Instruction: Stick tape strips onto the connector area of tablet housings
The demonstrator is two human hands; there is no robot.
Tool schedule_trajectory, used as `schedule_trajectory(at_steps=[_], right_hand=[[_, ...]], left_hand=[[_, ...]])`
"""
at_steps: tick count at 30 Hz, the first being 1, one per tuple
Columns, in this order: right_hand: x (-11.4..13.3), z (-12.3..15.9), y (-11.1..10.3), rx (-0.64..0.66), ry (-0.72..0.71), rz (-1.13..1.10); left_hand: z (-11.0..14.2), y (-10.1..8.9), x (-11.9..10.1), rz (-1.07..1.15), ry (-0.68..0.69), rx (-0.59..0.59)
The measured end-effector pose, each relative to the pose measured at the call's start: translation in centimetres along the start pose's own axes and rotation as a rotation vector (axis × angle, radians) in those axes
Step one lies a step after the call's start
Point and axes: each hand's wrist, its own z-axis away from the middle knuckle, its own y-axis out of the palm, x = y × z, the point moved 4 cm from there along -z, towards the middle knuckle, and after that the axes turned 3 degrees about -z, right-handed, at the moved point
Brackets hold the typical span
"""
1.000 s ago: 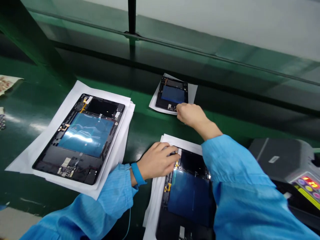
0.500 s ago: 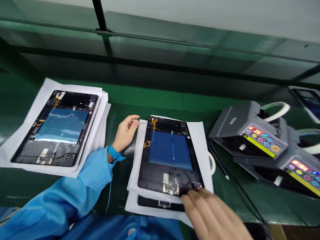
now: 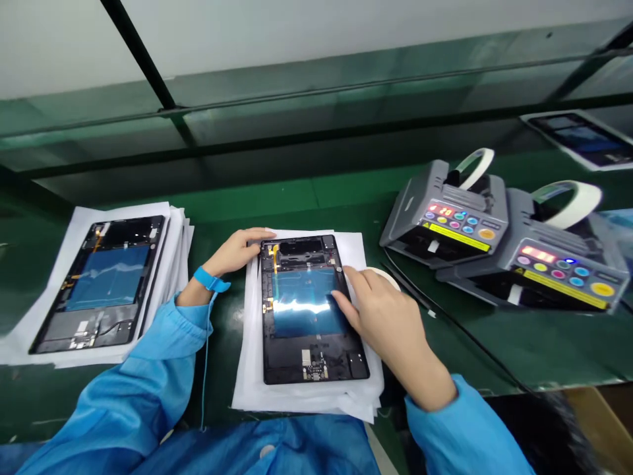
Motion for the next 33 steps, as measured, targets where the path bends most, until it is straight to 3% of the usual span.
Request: schedule_trajectory(at_steps=[3, 6, 11, 17, 20, 23, 25, 28, 33], right_hand=[[-0.7, -2.4, 2.4, 0.153, 0.111, -0.109], [-1.1, -2.8, 3.2, 0.216, 0.132, -0.224], [-1.4, -1.8, 3.1, 0.111, 0.157, -0.428], [-0.8, -1.6, 3.0, 0.102, 0.115, -0.302], [-3.8, -0.3, 1.2, -0.092, 0.160, -0.112], [-8.8, 2.9, -1.5, -0.408, 0.226, 0.254], [-11.6, 5.3, -2.5, -0.507, 0.198, 0.401], [-14.2, 7.8, -3.2, -0.521, 0.181, 0.446], [-14.8, 8.9, -3.6, -0.408, 0.204, 0.405]], left_hand=[[0.3, -0.1, -0.3, -0.016, -0.006, -0.049], [1.5, 0.0, -0.9, -0.035, -0.015, -0.139], [3.5, 0.2, -1.0, -0.073, -0.058, -0.345], [3.7, 1.2, -0.2, -0.027, -0.056, -0.403], [3.6, 1.3, 0.0, -0.010, -0.055, -0.450], [3.5, 1.3, -0.1, -0.031, -0.051, -0.476], [3.7, 1.0, -0.4, -0.050, -0.054, -0.476], [4.1, 0.1, -1.0, -0.072, -0.069, -0.468], [4.5, -1.0, -1.4, -0.093, -0.096, -0.455]])
